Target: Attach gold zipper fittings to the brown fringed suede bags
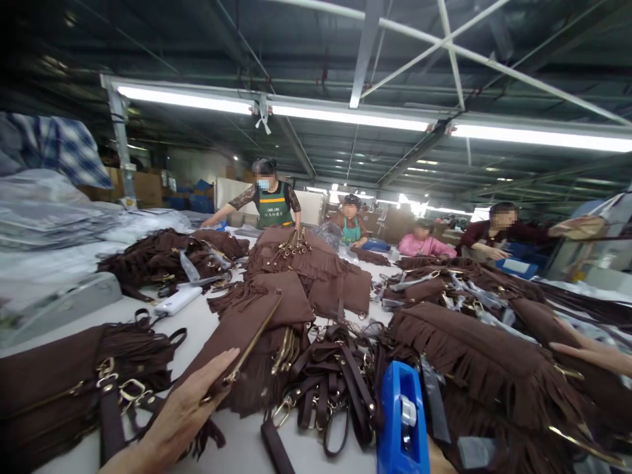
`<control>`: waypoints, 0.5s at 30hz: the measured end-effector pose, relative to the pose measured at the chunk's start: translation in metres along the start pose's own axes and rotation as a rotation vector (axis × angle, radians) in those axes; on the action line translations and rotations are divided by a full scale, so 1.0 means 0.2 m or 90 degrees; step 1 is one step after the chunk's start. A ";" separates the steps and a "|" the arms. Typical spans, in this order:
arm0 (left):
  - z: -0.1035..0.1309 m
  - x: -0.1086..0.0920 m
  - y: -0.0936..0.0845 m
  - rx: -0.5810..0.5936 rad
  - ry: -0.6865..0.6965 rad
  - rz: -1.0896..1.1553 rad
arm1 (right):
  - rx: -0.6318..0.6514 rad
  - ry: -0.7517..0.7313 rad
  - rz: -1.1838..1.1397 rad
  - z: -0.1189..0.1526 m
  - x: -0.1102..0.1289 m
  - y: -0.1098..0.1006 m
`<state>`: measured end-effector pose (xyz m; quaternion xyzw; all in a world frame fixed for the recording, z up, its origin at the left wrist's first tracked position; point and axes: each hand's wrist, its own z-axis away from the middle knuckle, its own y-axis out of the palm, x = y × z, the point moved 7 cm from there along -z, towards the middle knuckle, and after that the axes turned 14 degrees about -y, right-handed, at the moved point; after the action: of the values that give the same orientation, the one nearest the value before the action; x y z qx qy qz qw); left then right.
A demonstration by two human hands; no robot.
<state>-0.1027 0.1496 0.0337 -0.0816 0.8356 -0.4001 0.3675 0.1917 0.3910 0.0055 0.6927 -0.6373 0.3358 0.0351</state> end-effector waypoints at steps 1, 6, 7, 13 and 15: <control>0.00 0.01 -0.05 0.023 -0.046 0.049 | -0.007 0.005 -0.015 0.00 -0.01 0.00; 0.05 0.01 -0.22 0.052 -0.178 0.190 | -0.058 0.021 -0.073 -0.02 -0.04 -0.02; 0.06 0.01 -0.24 0.048 -0.184 0.199 | -0.066 0.022 -0.078 -0.03 -0.04 -0.03; 0.17 0.01 -0.29 0.021 -0.108 0.211 | -0.128 0.004 -0.083 -0.08 0.11 -0.03; 0.22 0.02 -0.29 0.016 -0.087 0.203 | -0.121 -0.003 -0.098 -0.05 0.27 0.05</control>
<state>-0.0843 0.0821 0.0566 0.0298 0.8058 -0.3405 0.4835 0.1763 0.3482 0.0365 0.7339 -0.6115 0.2684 0.1246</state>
